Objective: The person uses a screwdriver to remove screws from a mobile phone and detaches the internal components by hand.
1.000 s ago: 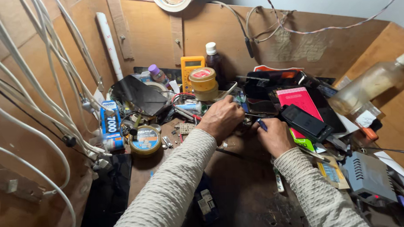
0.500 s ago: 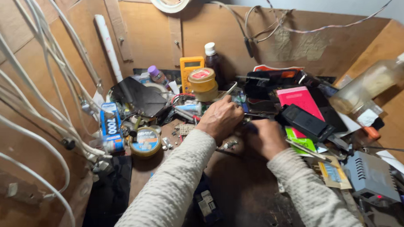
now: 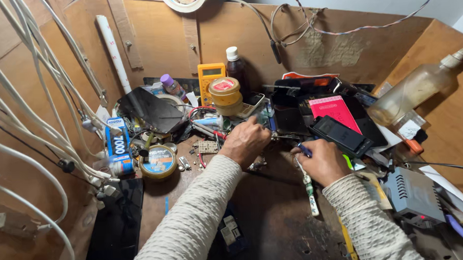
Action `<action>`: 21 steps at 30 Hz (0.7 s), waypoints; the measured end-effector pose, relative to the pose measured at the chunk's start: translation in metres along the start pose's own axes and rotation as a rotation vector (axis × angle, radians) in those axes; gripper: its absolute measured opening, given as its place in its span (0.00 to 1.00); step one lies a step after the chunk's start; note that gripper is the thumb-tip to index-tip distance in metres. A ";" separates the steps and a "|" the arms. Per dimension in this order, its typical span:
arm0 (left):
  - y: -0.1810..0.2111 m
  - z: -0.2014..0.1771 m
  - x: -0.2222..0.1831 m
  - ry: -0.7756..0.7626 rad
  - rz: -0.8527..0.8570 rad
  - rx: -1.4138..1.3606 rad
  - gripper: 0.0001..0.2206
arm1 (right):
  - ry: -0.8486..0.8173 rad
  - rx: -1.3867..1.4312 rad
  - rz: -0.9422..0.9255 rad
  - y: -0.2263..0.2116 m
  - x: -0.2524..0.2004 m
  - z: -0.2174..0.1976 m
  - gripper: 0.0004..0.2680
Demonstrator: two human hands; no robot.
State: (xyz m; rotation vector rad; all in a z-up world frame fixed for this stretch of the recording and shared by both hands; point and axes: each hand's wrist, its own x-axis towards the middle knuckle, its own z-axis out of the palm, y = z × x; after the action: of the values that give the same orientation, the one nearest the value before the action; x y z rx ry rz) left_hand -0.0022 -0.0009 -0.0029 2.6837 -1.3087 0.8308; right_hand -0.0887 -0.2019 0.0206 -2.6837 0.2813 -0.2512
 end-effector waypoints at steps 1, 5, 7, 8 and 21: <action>0.000 0.000 -0.001 -0.007 0.005 -0.009 0.02 | -0.014 -0.036 -0.023 -0.002 -0.002 0.001 0.08; -0.001 -0.006 -0.001 -0.051 -0.038 -0.085 0.02 | -0.069 -0.067 -0.093 -0.014 -0.011 0.003 0.11; -0.002 -0.009 0.001 -0.058 -0.059 -0.107 0.02 | -0.109 -0.042 -0.119 -0.020 -0.012 0.003 0.11; -0.002 -0.010 0.001 -0.051 -0.053 -0.102 0.02 | -0.136 -0.038 -0.131 -0.022 -0.011 0.004 0.11; 0.001 0.001 -0.007 0.024 -0.164 -0.231 0.02 | -0.005 -0.059 -0.139 -0.019 -0.030 -0.007 0.11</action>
State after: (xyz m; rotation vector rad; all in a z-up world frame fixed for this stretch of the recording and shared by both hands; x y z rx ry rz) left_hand -0.0061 0.0037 -0.0075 2.5479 -1.0864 0.6483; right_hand -0.1160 -0.1808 0.0308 -2.7659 0.1022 -0.2817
